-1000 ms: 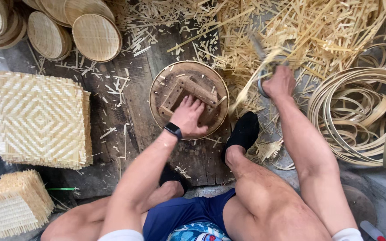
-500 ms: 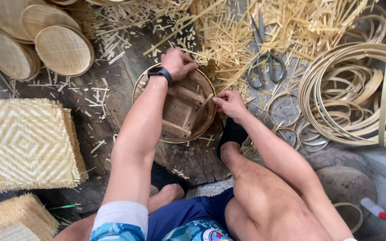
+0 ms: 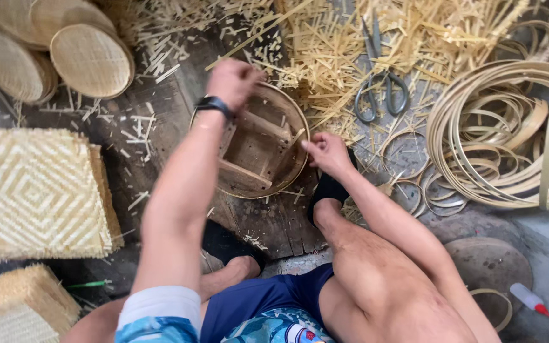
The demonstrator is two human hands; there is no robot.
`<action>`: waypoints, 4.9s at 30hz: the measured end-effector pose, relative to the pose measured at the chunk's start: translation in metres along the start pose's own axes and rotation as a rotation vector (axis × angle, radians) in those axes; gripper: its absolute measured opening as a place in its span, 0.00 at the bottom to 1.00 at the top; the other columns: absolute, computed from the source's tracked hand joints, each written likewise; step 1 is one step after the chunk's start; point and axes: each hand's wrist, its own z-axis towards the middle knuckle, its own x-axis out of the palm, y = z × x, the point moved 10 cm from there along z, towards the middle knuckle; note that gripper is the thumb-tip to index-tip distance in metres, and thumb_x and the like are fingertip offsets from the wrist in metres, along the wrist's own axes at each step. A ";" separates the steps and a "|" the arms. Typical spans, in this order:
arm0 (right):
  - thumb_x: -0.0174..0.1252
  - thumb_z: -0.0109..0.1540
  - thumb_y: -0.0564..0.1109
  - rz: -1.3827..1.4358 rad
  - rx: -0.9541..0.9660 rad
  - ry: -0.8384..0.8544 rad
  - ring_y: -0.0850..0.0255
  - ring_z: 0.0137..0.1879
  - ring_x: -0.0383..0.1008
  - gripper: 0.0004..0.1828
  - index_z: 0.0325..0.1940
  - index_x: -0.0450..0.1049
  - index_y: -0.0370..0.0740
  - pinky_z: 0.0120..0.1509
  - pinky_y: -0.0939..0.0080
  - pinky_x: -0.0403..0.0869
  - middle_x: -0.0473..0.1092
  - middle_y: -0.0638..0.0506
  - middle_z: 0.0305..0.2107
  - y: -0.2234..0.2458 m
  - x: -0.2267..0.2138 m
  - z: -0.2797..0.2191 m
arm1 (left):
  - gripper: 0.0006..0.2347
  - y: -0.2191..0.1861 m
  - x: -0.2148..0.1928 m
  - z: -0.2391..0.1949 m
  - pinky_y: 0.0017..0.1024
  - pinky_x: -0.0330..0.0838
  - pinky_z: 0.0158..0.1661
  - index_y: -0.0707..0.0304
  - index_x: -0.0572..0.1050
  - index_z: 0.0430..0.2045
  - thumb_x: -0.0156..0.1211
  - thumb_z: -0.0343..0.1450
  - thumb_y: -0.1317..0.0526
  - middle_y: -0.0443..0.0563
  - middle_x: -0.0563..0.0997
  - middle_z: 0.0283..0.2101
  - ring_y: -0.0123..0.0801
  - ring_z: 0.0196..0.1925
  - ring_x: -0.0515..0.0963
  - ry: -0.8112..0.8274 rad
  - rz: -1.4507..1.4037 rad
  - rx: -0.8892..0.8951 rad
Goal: The person places a woven bamboo mat onto a circular wooden mold, then uses shears to trim the excess bamboo around the edge. The finished plate is removed and stacked with others. The process is repeated with additional mats.
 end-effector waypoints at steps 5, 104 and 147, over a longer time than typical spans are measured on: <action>0.64 0.63 0.40 0.149 -0.101 0.034 0.67 0.31 0.76 0.12 0.47 0.73 0.30 0.33 0.65 0.80 0.74 0.49 0.28 -0.006 0.010 -0.003 | 0.14 0.113 -0.040 -0.023 0.28 0.77 0.43 0.62 0.85 0.39 0.75 0.66 0.53 0.51 0.87 0.38 0.27 0.36 0.83 0.044 -0.224 -0.221; 0.33 0.67 0.68 0.829 -0.182 0.279 0.49 0.72 0.61 0.41 0.77 0.50 0.40 0.74 0.43 0.62 0.58 0.44 0.69 0.067 0.016 -0.068 | 0.29 0.403 -0.111 -0.338 0.50 0.64 0.70 0.68 0.68 0.64 0.66 0.71 0.52 0.68 0.66 0.72 0.57 0.73 0.67 -0.438 0.153 -0.880; 0.50 0.70 0.49 0.351 -0.088 0.347 0.55 0.41 0.78 0.18 0.55 0.71 0.32 0.46 0.55 0.78 0.77 0.42 0.38 -0.045 0.051 -0.002 | 0.02 0.464 -0.322 -0.589 0.33 0.78 0.44 0.66 0.79 0.33 0.62 0.76 0.69 0.54 0.85 0.39 0.36 0.40 0.84 -1.235 0.013 -0.917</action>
